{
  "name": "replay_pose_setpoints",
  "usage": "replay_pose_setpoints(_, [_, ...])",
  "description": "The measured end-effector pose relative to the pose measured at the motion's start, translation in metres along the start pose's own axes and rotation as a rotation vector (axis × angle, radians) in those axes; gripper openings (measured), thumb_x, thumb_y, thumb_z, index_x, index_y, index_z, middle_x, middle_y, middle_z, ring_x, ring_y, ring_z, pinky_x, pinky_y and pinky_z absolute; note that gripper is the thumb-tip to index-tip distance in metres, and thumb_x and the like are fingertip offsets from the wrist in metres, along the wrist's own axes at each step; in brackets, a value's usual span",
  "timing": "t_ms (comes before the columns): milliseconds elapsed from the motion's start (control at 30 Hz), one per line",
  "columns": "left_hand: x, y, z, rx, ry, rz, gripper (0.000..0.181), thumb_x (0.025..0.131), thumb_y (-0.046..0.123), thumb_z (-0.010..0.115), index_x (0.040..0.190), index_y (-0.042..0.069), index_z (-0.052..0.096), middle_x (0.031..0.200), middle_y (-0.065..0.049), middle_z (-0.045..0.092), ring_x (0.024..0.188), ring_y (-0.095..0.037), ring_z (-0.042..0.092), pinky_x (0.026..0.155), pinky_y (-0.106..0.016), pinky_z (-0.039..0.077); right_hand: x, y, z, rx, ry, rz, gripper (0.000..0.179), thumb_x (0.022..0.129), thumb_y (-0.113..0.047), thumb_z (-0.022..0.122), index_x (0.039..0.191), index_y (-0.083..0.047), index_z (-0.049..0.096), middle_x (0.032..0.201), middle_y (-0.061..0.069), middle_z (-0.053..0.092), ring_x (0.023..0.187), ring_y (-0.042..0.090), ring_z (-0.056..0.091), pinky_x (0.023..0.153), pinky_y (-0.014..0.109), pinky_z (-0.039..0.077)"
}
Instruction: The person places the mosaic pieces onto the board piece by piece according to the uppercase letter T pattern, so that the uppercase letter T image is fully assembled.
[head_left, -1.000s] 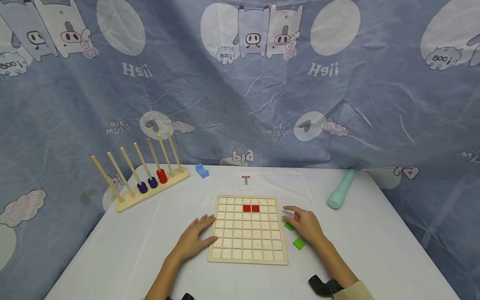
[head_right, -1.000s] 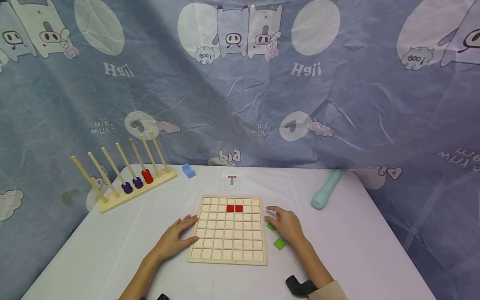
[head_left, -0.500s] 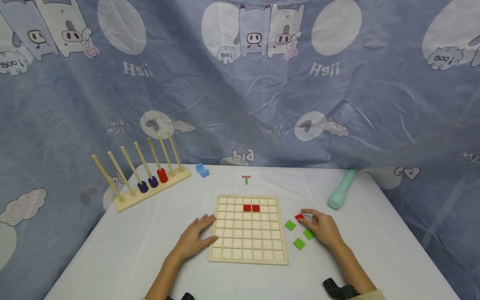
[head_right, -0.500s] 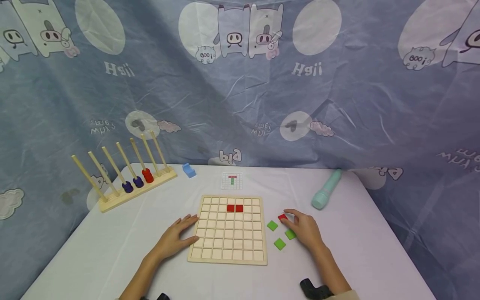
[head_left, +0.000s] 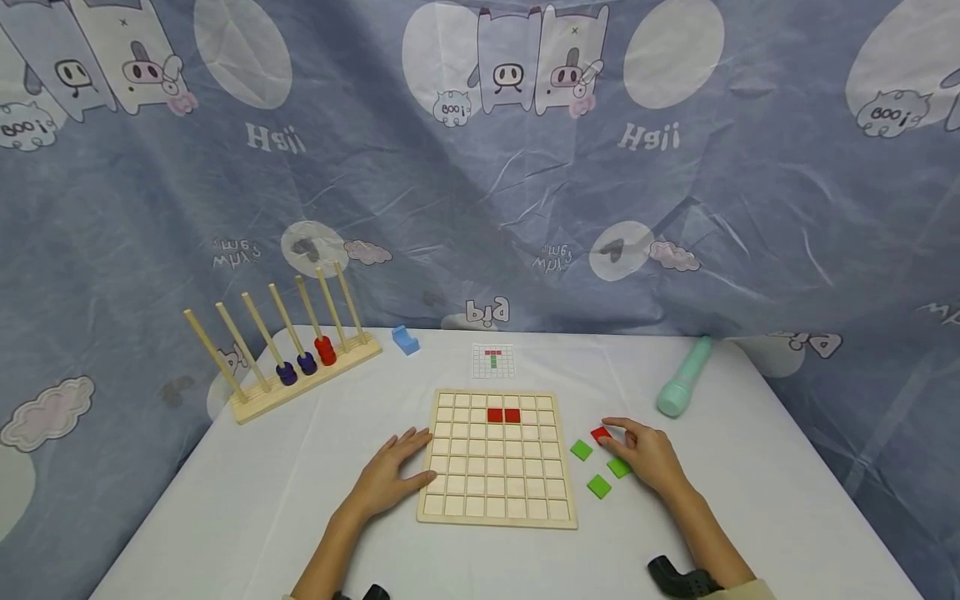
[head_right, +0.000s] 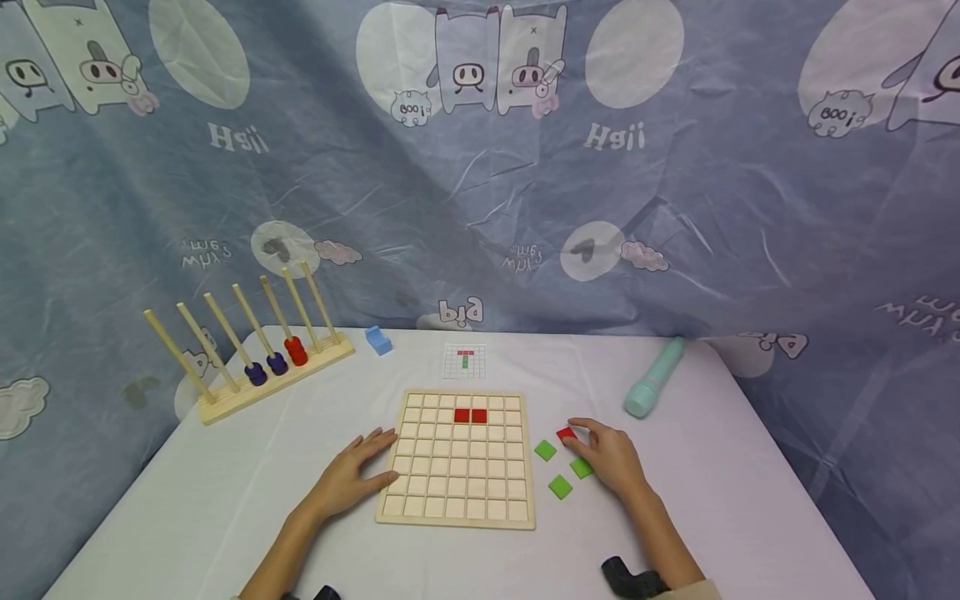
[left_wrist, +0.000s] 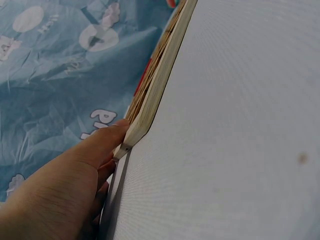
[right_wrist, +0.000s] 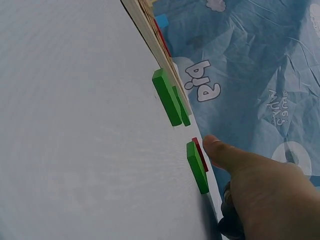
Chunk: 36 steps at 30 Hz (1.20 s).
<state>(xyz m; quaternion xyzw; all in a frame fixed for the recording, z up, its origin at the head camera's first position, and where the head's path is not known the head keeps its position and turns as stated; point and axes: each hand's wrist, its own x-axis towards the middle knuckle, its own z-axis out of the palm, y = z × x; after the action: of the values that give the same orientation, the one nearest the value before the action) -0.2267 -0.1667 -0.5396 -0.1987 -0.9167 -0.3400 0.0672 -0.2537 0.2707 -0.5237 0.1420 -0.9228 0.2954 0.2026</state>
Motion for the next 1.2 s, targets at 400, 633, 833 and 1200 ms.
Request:
replay_pose_setpoints(400, [0.0007, -0.0010, 0.0005, 0.025, -0.009, -0.023, 0.070, 0.078, 0.055, 0.064, 0.135, 0.016, 0.050, 0.138, -0.001, 0.045, 0.132, -0.017, 0.032, 0.112, -0.038, 0.017, 0.0001, 0.0007, -0.0002, -0.009, -0.061, 0.032, 0.033, 0.076, -0.030, 0.075, 0.102, -0.010, 0.070, 0.050, -0.011, 0.035, 0.043, 0.004, 0.028, 0.038, 0.021, 0.026])
replay_pose_setpoints(633, [0.0006, -0.0026, 0.0014, 0.028, 0.002, 0.001, 0.070, 0.078, 0.055, 0.064, 0.134, 0.015, 0.050, 0.137, -0.002, 0.047, 0.132, -0.018, 0.034, 0.112, -0.040, 0.019, -0.0010, 0.0005, -0.0005, -0.021, -0.055, 0.030, 0.032, 0.076, -0.028, 0.076, 0.101, -0.009, 0.070, 0.050, -0.011, 0.034, 0.043, 0.004, 0.028, 0.038, 0.021, 0.025])
replay_pose_setpoints(833, [0.0005, -0.0021, 0.0007, 0.013, -0.016, -0.015, 0.070, 0.078, 0.055, 0.065, 0.135, 0.016, 0.049, 0.138, -0.002, 0.045, 0.133, -0.015, 0.031, 0.112, -0.036, 0.016, -0.0024, 0.0004, -0.0018, -0.009, -0.061, 0.040, 0.033, 0.075, -0.028, 0.077, 0.100, -0.007, 0.070, 0.050, -0.010, 0.034, 0.043, 0.004, 0.028, 0.038, 0.021, 0.025])
replay_pose_setpoints(1200, [0.0008, -0.0013, 0.0012, 0.000, 0.014, 0.018, 0.068, 0.079, 0.053, 0.065, 0.133, 0.013, 0.052, 0.136, -0.005, 0.048, 0.131, -0.019, 0.035, 0.111, -0.041, 0.019, -0.0077, 0.0028, -0.0052, -0.024, -0.084, 0.094, 0.034, 0.074, -0.031, 0.077, 0.100, -0.010, 0.069, 0.051, -0.008, 0.034, 0.044, 0.007, 0.030, 0.039, 0.022, 0.025])
